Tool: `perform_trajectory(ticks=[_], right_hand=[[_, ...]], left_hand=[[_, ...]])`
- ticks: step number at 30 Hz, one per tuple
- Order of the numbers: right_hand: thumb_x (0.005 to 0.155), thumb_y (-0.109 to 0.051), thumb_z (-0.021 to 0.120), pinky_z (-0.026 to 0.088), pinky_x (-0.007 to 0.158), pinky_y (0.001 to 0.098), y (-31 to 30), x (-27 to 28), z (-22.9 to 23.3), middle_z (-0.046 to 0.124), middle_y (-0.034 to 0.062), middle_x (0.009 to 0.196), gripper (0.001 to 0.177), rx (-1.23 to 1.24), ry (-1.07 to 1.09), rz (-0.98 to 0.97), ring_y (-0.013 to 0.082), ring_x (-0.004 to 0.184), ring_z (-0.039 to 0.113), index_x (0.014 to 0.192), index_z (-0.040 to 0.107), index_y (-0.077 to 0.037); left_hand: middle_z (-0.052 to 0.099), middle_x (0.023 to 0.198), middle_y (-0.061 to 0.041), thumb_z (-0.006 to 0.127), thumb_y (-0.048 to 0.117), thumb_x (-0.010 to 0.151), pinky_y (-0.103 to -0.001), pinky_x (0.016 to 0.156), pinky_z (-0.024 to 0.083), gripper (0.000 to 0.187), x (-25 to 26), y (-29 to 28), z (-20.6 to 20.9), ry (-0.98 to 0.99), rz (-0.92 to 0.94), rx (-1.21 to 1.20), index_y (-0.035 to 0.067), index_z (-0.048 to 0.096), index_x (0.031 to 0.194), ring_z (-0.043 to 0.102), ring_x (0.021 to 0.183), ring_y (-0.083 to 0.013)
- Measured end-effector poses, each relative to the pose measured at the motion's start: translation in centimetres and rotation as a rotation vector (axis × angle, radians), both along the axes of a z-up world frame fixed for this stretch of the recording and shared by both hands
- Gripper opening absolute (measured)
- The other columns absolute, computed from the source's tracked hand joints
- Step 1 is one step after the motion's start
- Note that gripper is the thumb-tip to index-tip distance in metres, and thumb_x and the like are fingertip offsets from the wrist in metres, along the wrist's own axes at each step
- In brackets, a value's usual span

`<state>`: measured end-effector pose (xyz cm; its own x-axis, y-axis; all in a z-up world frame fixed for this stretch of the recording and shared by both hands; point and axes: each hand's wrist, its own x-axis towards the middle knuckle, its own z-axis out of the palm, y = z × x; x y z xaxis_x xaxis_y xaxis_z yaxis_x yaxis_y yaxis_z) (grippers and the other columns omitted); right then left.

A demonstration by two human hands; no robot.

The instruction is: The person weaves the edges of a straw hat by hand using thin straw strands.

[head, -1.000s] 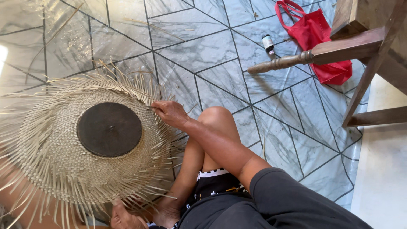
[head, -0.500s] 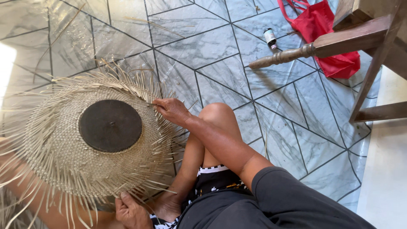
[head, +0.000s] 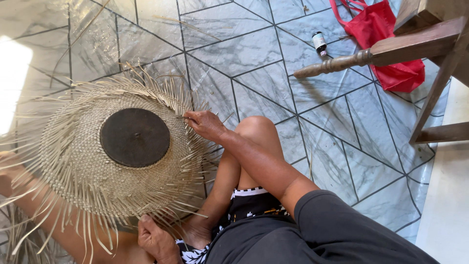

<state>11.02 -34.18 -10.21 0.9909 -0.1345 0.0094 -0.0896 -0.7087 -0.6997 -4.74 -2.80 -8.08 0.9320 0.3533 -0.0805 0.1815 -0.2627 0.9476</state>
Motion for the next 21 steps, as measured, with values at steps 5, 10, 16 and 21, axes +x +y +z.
perform_trajectory(ticks=[5, 10, 16, 21], right_hand=[[0.101, -0.035, 0.055, 0.050, 0.072, 0.0504, -0.2, 0.7, -1.2, 0.076, 0.0109, 0.106, 0.029, -0.038, 0.004, -0.010, 0.0366, 0.095, 0.072, 0.117, 0.070, -0.015], [0.098, -0.038, 0.063, 0.055, 0.093, 0.0329, -1.3, 0.9, -5.3, 0.077, 0.0098, 0.120, 0.040, 0.214, -0.045, -0.072, 0.0192, 0.113, 0.073, 0.122, 0.075, -0.009], [0.099, -0.020, 0.056, 0.047, 0.078, 0.0445, -0.7, 1.4, -1.8, 0.074, 0.0110, 0.099, 0.023, 0.012, -0.228, -0.018, 0.0310, 0.087, 0.069, 0.119, 0.064, -0.012], [0.105, -0.010, 0.056, 0.043, 0.071, 0.0420, -0.2, 0.5, 0.6, 0.062, 0.0073, 0.088, 0.004, 0.013, -0.337, 0.061, 0.0250, 0.076, 0.057, 0.107, 0.059, -0.008]], left_hand=[[0.059, 0.100, -0.001, 0.049, 0.030, 0.117, -0.029, 0.084, 0.047, 0.034, 0.8, 0.5, -0.6, 0.022, 0.140, -0.142, 0.000, 0.065, 0.110, 0.053, 0.096, -0.0108], [0.075, 0.107, -0.019, 0.067, 0.016, 0.105, -0.034, 0.085, 0.055, 0.029, 1.3, 1.8, -2.8, 0.051, 0.229, 0.199, -0.007, 0.071, 0.122, 0.069, 0.097, -0.0238], [0.074, 0.100, -0.002, 0.062, 0.019, 0.103, -0.025, 0.091, 0.052, 0.018, 1.3, 2.3, -1.9, -0.046, 0.169, 0.022, 0.007, 0.074, 0.109, 0.065, 0.095, -0.0094], [0.072, 0.115, -0.008, 0.058, 0.027, 0.103, -0.026, 0.095, 0.056, 0.039, 1.8, 2.1, 0.0, 0.035, 0.125, -0.298, 0.000, 0.066, 0.130, 0.068, 0.107, -0.0144]])
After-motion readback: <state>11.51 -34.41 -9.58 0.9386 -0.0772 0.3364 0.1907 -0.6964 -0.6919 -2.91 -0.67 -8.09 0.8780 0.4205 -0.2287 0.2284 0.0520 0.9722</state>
